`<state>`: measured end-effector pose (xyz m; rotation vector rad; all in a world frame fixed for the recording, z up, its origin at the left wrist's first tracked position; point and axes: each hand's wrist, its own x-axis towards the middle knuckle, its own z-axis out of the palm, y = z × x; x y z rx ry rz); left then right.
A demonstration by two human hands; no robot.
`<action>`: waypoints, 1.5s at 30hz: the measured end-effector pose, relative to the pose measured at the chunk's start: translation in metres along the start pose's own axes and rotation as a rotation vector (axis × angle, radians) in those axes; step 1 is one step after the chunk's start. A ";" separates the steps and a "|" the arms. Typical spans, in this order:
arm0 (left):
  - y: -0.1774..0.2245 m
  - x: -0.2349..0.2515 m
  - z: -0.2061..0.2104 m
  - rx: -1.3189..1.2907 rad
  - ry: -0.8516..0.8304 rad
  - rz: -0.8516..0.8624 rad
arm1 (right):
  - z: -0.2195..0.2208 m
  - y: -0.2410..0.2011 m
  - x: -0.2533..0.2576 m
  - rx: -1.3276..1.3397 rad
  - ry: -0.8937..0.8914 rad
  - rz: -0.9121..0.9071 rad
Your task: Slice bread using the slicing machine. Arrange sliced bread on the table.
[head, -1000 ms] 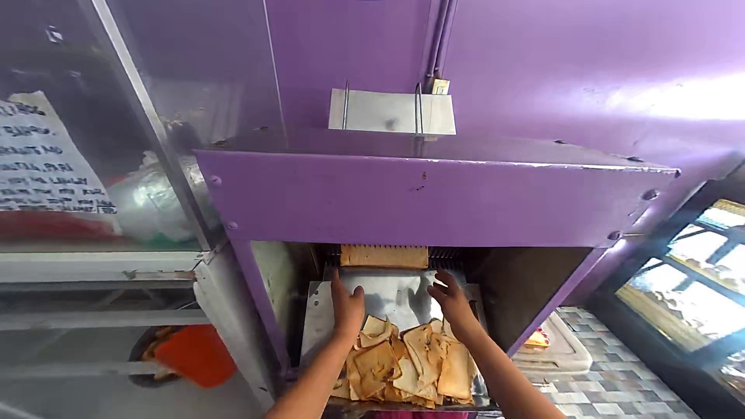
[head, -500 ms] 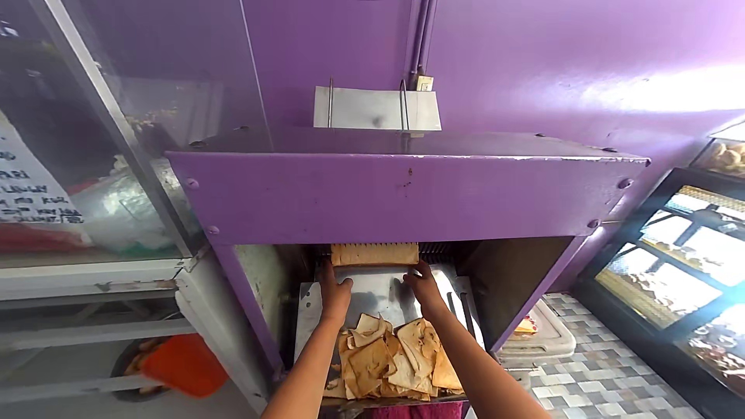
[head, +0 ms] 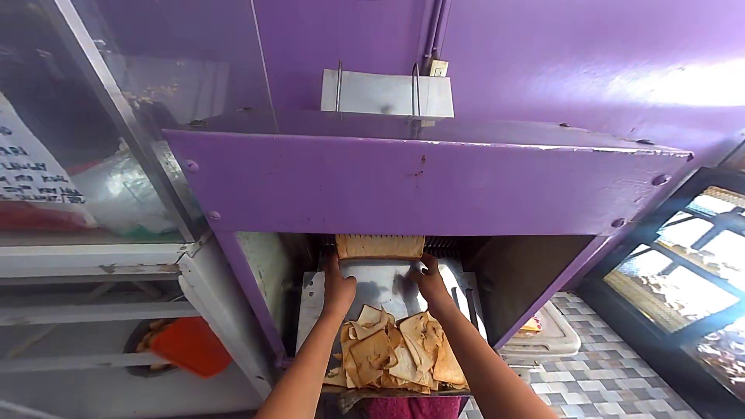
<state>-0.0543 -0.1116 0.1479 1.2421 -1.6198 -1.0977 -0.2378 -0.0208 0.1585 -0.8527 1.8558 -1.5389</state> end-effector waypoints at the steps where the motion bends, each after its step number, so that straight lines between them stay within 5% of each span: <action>1: 0.000 -0.001 0.000 0.020 0.001 0.010 | 0.000 0.002 0.000 -0.012 -0.002 -0.002; 27: -0.014 0.004 -0.006 -0.131 -0.046 0.003 | -0.018 0.025 0.010 0.006 -0.088 -0.108; 45: -0.020 0.014 -0.011 -0.174 -0.085 -0.008 | -0.019 0.008 0.008 -0.038 -0.118 -0.012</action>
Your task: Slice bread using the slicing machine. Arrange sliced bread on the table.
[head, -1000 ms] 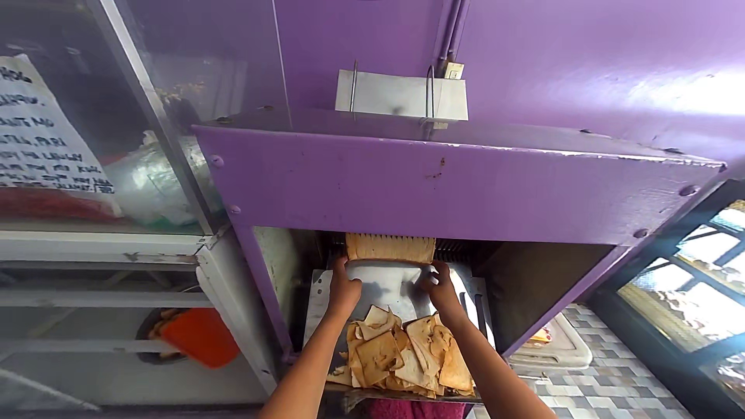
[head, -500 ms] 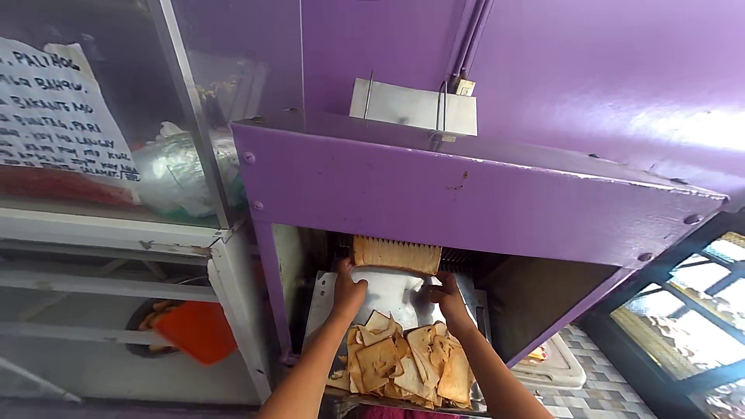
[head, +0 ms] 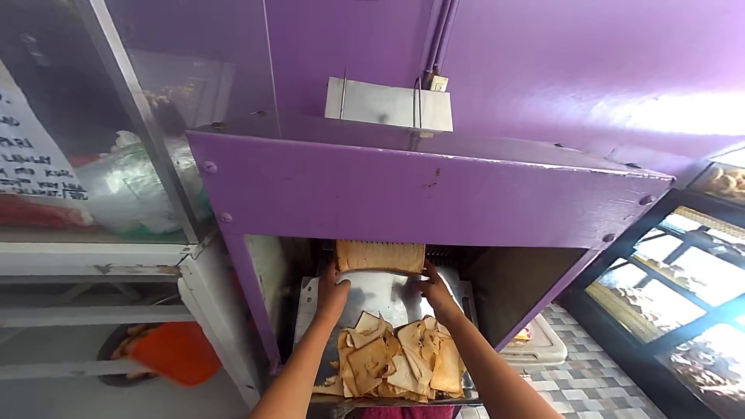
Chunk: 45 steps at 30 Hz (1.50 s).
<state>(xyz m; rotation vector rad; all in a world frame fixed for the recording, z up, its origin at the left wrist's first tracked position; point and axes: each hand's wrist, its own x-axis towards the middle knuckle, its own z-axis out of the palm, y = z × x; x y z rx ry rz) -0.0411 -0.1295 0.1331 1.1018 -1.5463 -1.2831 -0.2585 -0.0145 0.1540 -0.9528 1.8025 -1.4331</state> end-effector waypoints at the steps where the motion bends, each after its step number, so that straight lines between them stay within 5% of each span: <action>1: 0.000 0.000 0.000 -0.003 -0.001 -0.009 | 0.001 -0.001 0.000 -0.008 -0.004 0.006; 39: 0.010 -0.007 -0.008 0.383 -0.035 -0.074 | 0.003 0.014 0.001 0.020 0.021 -0.112; 45: 0.003 -0.009 -0.008 0.172 -0.083 0.002 | 0.001 0.016 0.000 0.029 0.017 -0.118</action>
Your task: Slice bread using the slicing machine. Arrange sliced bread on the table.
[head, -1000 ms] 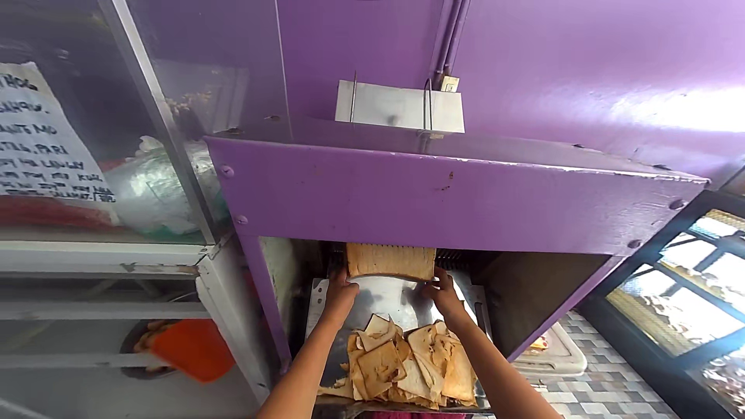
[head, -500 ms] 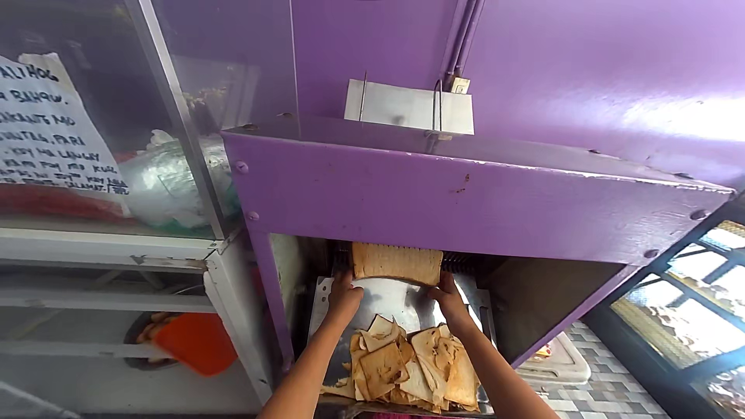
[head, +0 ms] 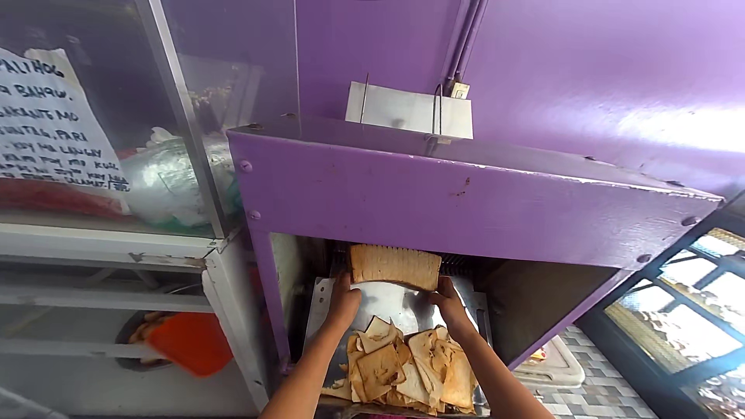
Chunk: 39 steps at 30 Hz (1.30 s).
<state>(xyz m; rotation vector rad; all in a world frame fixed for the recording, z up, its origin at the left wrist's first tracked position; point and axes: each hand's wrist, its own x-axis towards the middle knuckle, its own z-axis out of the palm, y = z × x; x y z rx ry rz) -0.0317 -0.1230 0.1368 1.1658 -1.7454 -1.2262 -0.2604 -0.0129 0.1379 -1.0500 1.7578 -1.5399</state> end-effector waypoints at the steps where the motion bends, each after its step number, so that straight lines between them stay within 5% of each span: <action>1: -0.001 0.000 -0.001 -0.036 -0.011 -0.001 | 0.000 0.000 0.000 0.005 0.001 -0.001; 14: 0.000 -0.002 0.002 -0.327 0.045 -0.026 | 0.002 -0.009 -0.003 0.032 0.011 0.048; 22: 0.007 0.001 -0.002 -0.026 0.001 0.015 | -0.002 -0.007 -0.001 -0.046 -0.017 0.043; 39: 0.003 -0.006 -0.001 -0.023 -0.005 -0.007 | -0.010 0.003 -0.007 -0.159 -0.029 -0.018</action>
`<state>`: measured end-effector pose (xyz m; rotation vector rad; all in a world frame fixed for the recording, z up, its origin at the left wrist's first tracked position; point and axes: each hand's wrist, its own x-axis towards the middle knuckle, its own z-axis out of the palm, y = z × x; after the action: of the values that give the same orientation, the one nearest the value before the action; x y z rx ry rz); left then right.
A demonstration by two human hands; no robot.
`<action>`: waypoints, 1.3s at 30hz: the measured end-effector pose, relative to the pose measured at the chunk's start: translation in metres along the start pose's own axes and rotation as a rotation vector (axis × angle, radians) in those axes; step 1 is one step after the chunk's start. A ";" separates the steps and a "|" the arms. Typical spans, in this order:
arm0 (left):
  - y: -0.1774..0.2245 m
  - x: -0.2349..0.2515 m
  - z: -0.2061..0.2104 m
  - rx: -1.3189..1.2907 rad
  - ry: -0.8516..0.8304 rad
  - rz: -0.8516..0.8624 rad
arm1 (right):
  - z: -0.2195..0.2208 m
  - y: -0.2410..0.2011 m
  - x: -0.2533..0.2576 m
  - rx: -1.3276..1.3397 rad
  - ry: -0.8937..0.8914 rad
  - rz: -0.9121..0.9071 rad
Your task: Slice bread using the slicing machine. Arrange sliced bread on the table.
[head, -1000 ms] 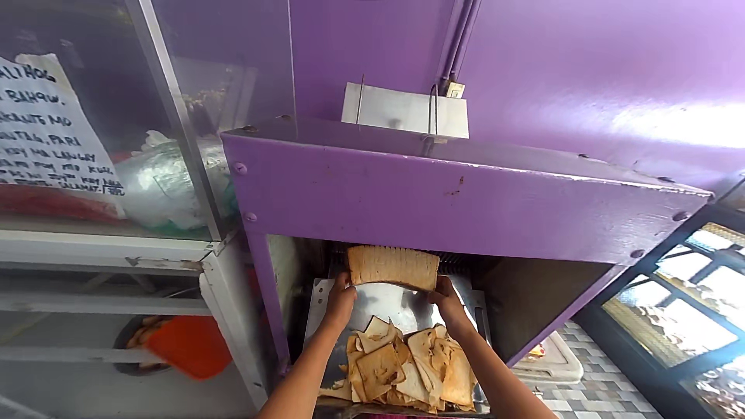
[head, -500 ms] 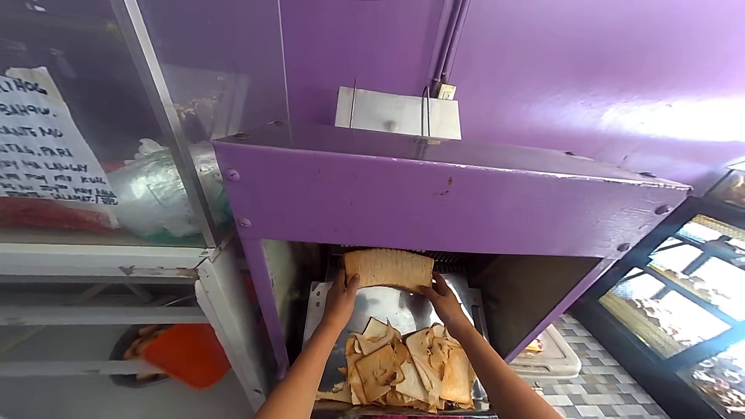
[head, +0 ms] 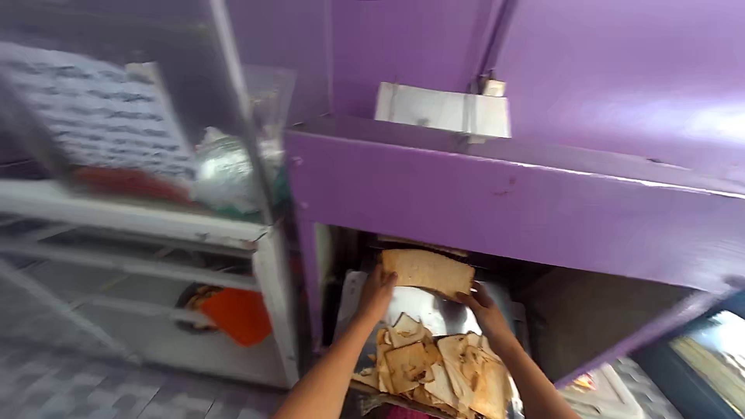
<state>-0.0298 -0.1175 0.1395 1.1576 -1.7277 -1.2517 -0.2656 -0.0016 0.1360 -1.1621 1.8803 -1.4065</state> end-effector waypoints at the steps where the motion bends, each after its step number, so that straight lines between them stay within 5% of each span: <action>1: 0.001 -0.003 -0.002 0.006 0.004 -0.006 | 0.001 0.001 0.000 -0.010 0.005 -0.007; 29: -0.017 -0.036 0.000 0.055 -0.062 0.023 | 0.029 0.004 -0.043 0.158 0.097 0.134; 39: -0.043 -0.063 0.014 -0.113 -0.090 0.354 | 0.042 0.013 -0.110 0.245 0.281 0.088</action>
<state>-0.0085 -0.0601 0.0919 0.7006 -1.8062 -1.1773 -0.1810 0.0738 0.1002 -0.7881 1.8489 -1.7659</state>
